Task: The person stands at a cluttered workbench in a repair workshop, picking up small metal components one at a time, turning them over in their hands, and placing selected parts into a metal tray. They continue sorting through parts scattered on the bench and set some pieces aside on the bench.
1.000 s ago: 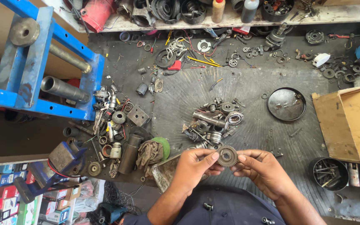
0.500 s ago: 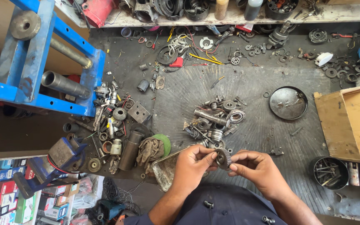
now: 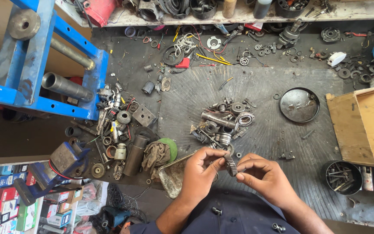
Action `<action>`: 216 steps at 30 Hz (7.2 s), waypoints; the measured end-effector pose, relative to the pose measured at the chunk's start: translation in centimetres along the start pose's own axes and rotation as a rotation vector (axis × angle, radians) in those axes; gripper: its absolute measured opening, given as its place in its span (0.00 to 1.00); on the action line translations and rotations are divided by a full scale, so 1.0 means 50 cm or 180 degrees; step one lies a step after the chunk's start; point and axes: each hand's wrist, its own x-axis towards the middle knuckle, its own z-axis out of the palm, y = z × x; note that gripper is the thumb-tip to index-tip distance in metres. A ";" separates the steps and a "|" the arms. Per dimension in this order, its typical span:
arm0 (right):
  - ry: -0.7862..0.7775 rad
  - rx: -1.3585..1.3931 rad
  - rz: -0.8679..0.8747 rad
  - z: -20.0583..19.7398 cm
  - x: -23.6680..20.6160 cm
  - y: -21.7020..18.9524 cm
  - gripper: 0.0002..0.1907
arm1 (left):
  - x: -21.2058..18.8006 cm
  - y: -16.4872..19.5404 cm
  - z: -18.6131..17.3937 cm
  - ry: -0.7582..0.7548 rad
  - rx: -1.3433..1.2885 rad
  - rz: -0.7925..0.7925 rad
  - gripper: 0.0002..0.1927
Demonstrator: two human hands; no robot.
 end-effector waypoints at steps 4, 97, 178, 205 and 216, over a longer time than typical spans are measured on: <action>-0.0031 0.0157 0.0078 -0.001 -0.002 0.001 0.07 | -0.005 0.007 0.002 -0.0033 0.0277 0.0355 0.06; 0.4027 0.2265 0.1562 0.002 -0.472 0.306 0.17 | -0.299 -0.150 0.051 -0.1980 0.1525 -0.1546 0.15; 0.1147 -0.1959 -0.0655 0.260 -0.052 0.017 0.12 | -0.155 0.118 -0.221 -0.0847 0.2670 0.1567 0.13; 0.1451 -0.1649 0.0908 0.209 -0.057 0.071 0.24 | -0.084 0.014 -0.161 -0.1100 0.3487 0.0224 0.18; 0.0740 -0.4367 -0.1356 0.131 0.032 -0.005 0.25 | -0.124 0.040 -0.190 -0.1951 0.4208 0.0817 0.10</action>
